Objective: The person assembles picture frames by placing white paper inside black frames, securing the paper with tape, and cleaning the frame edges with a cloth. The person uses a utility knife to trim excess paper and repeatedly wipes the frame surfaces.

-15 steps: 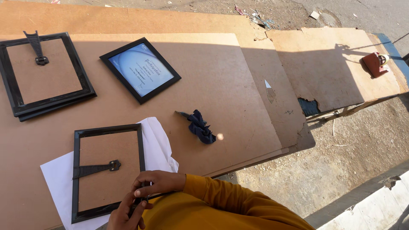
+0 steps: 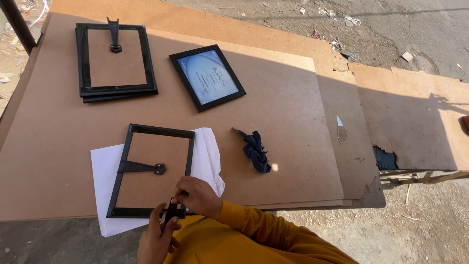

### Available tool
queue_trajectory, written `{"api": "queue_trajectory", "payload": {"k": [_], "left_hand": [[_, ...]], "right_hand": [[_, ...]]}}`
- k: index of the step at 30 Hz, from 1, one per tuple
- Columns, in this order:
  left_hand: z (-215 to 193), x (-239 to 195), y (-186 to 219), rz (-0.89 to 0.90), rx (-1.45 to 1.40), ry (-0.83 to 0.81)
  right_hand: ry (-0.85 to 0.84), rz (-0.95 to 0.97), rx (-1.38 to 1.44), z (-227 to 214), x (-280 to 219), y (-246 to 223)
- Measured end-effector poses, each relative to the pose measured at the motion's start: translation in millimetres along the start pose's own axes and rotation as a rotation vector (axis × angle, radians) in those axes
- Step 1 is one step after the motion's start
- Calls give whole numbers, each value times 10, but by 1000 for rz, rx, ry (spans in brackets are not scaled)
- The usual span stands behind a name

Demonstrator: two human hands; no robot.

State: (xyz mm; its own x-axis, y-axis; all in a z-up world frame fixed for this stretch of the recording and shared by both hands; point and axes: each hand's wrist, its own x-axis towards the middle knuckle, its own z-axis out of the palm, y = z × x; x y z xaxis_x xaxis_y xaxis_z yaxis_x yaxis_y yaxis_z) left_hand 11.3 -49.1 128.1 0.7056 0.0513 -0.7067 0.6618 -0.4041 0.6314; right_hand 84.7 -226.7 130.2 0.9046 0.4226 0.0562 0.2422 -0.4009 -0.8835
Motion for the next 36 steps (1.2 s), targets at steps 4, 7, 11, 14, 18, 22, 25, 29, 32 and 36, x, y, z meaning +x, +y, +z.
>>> {"api": "queue_trajectory", "payload": {"k": [4, 7, 11, 14, 18, 22, 25, 29, 32, 36], "left_hand": [[-27, -125, -149, -75, 139, 102], [-40, -180, -390, -124, 151, 96], [98, -281, -720, 30, 52, 182], [196, -282, -876, 225, 83, 350], [292, -309, -838, 252, 44, 364], [281, -203, -685, 232, -96, 291], [328, -120, -628, 107, -250, 161], [349, -22, -625, 122, -324, 109], [375, 14, -707, 98, -360, 77], [404, 30, -788, 96, -354, 78]], "right_hand": [[254, -22, -31, -324, 627, 420], [389, 40, -285, -751, 1175, 918], [254, 106, -387, -784, 1260, 1403], [266, 71, -358, -696, 1143, 1657], [317, 21, -401, -566, 1050, 1677], [413, -111, -552, -490, 1166, 1583], [388, -192, -634, -437, 1281, 1582], [348, -244, -706, -414, 1407, 1631], [321, -223, -733, -400, 1361, 1740], [358, -270, -734, -370, 1347, 1954]]}}
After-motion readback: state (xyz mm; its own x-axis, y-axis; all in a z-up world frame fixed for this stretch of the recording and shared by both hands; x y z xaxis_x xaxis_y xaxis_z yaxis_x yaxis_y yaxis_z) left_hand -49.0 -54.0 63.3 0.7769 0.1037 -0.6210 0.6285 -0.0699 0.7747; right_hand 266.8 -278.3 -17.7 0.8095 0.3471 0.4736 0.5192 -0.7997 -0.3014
